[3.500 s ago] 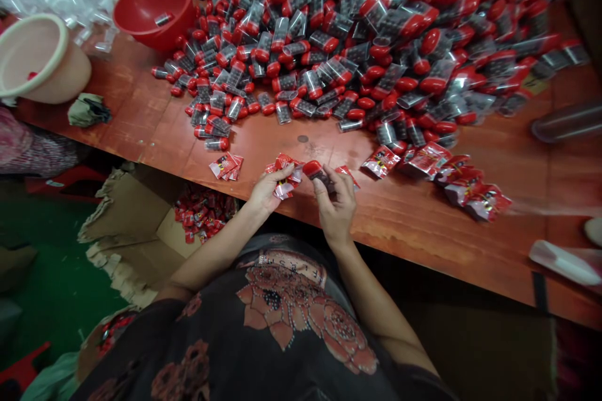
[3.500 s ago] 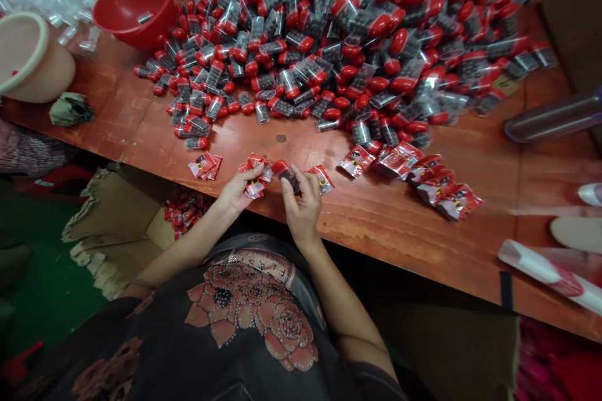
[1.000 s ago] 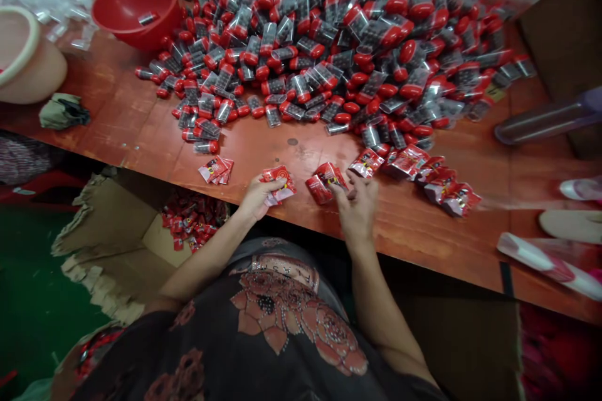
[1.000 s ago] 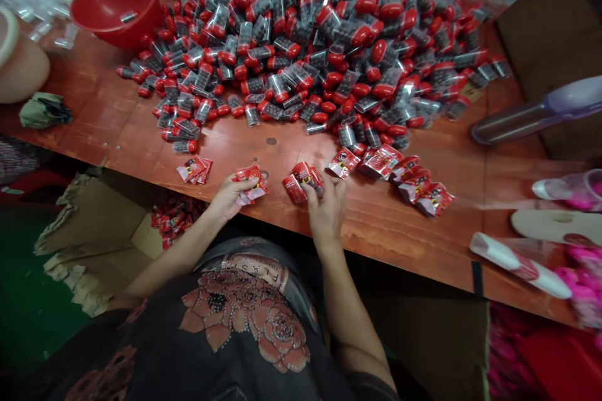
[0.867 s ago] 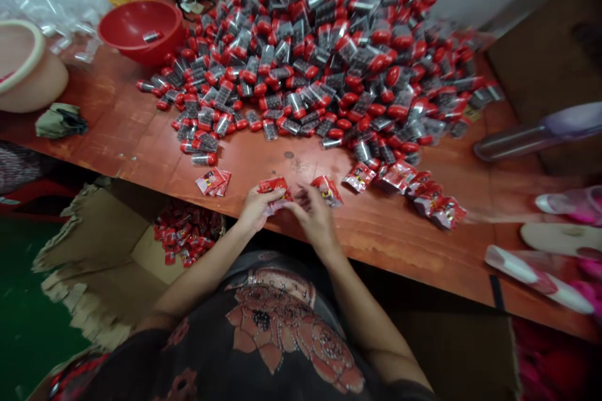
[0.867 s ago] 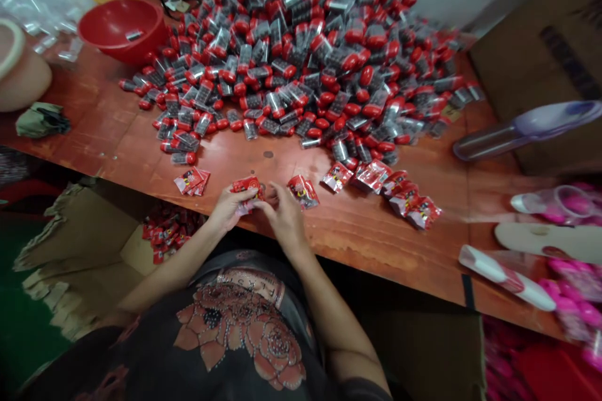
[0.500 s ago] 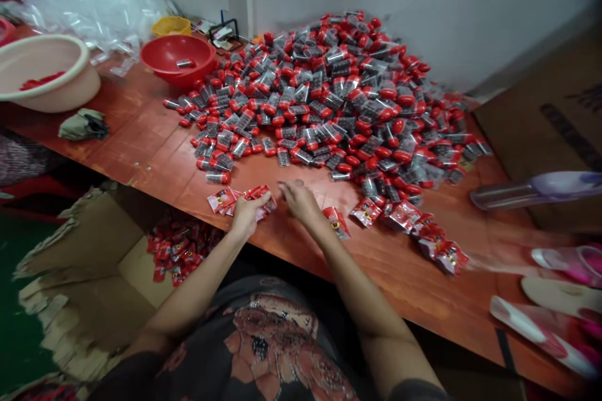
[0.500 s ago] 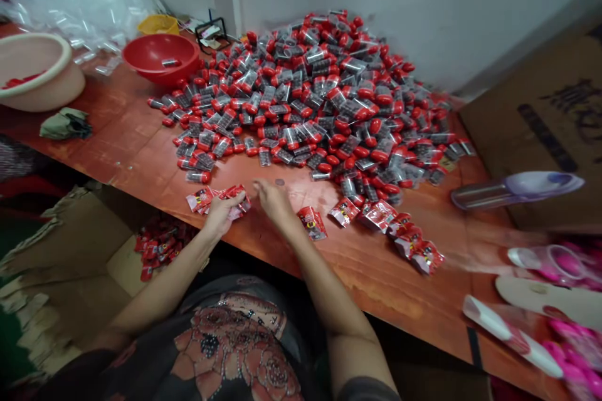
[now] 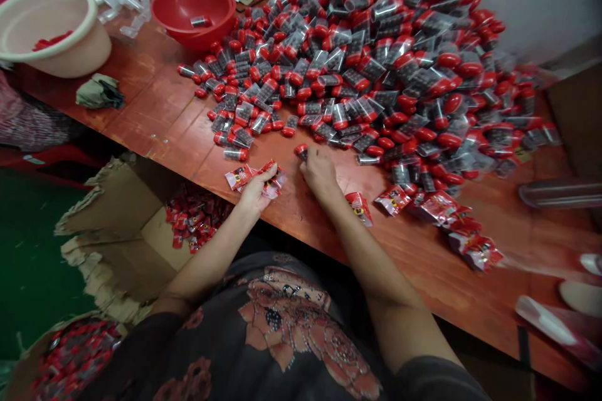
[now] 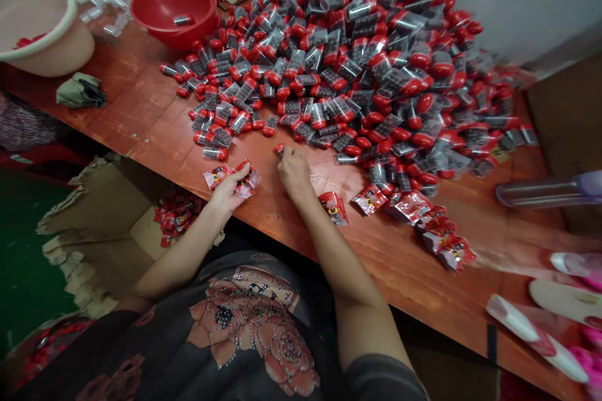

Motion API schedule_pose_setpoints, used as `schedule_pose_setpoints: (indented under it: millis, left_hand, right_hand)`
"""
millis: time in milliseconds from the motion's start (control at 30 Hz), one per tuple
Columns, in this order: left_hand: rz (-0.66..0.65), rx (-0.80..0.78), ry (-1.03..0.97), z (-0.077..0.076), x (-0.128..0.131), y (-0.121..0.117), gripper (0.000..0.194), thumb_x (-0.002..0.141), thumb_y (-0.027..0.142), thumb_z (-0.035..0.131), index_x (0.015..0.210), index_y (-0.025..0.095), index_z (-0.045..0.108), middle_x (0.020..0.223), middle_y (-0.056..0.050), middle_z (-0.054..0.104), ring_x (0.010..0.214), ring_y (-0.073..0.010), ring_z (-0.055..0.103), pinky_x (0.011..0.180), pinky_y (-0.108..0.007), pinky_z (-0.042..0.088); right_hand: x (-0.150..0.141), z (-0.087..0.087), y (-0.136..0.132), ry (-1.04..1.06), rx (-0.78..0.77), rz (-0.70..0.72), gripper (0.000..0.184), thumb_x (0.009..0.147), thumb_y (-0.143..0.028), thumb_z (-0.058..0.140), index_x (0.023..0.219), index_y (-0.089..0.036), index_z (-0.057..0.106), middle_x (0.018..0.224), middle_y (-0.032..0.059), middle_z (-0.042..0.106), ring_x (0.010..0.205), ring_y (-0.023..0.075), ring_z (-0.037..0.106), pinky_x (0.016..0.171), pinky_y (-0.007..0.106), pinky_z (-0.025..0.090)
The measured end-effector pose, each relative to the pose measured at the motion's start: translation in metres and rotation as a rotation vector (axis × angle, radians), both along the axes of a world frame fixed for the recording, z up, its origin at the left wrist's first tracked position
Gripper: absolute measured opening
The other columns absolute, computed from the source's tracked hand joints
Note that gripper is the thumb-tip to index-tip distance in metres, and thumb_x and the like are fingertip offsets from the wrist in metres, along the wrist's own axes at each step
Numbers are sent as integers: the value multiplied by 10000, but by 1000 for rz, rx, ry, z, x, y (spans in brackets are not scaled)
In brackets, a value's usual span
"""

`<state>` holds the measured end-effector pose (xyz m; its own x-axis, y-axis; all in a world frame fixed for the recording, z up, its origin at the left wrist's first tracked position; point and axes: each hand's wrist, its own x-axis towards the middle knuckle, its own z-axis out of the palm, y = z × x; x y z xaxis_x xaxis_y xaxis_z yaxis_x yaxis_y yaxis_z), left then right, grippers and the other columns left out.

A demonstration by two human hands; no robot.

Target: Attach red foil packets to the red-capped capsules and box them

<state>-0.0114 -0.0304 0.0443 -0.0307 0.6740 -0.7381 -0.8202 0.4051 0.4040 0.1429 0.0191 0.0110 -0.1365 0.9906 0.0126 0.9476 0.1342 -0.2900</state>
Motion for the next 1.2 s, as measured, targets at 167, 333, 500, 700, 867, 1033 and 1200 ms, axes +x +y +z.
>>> schedule_pose_setpoints:
  millis: [167, 333, 500, 700, 867, 1033, 1200]
  left_hand:
    - [13, 23, -20, -3, 6, -1, 148, 795, 21, 631, 693, 128, 637, 609, -3, 674, 547, -94, 645, 673, -231, 563]
    - [-22, 69, -23, -9, 18, -4, 134, 805, 32, 624, 712, 125, 649, 640, -12, 687, 578, -91, 655, 680, -213, 553]
    - [-64, 108, 23, -7, 29, -5, 96, 802, 43, 634, 737, 108, 666, 679, -29, 702, 600, -95, 662, 701, -218, 548]
    - [-41, 93, 35, 1, 37, -8, 128, 805, 39, 633, 705, 118, 649, 651, -11, 692, 585, -87, 651, 681, -206, 537]
    - [-39, 81, 40, 7, 43, -10, 167, 799, 38, 641, 663, 134, 634, 623, 7, 673, 565, -69, 630, 671, -189, 526]
    - [-70, 87, 53, 8, 45, -12, 136, 776, 58, 672, 673, 139, 634, 622, 10, 663, 556, -79, 620, 666, -211, 529]
    - [-49, 95, 28, 7, 46, -13, 159, 796, 35, 631, 672, 134, 635, 635, 8, 670, 578, -72, 625, 692, -200, 523]
  right_hand:
    - [19, 8, -63, 633, -16, -76, 310, 889, -239, 475, 1150, -176, 629, 952, 75, 663, 823, 203, 586, 784, 361, 487]
    - [10, 20, -115, 1237, -121, -217, 366, 843, -358, 601, 1188, -238, 624, 1036, 36, 693, 777, 154, 631, 711, 325, 549]
    - [6, 16, -129, 1300, -43, -274, 363, 822, -347, 634, 1175, -261, 646, 1036, 34, 707, 796, 146, 645, 748, 337, 570]
    - [9, 16, -129, 1343, -24, -354, 390, 815, -359, 627, 1194, -271, 635, 1031, 27, 705, 771, 137, 644, 649, 293, 575]
    - [9, 22, -131, 1323, -45, -350, 397, 817, -356, 611, 1204, -271, 631, 1040, 30, 703, 768, 141, 651, 643, 298, 582]
    - [12, 24, -134, 1311, 26, -354, 380, 837, -352, 603, 1208, -273, 627, 1031, 34, 708, 815, 150, 663, 707, 315, 587]
    - [12, 19, -132, 1342, -17, -362, 392, 822, -361, 624, 1202, -265, 636, 1091, 38, 711, 867, 169, 676, 756, 343, 590]
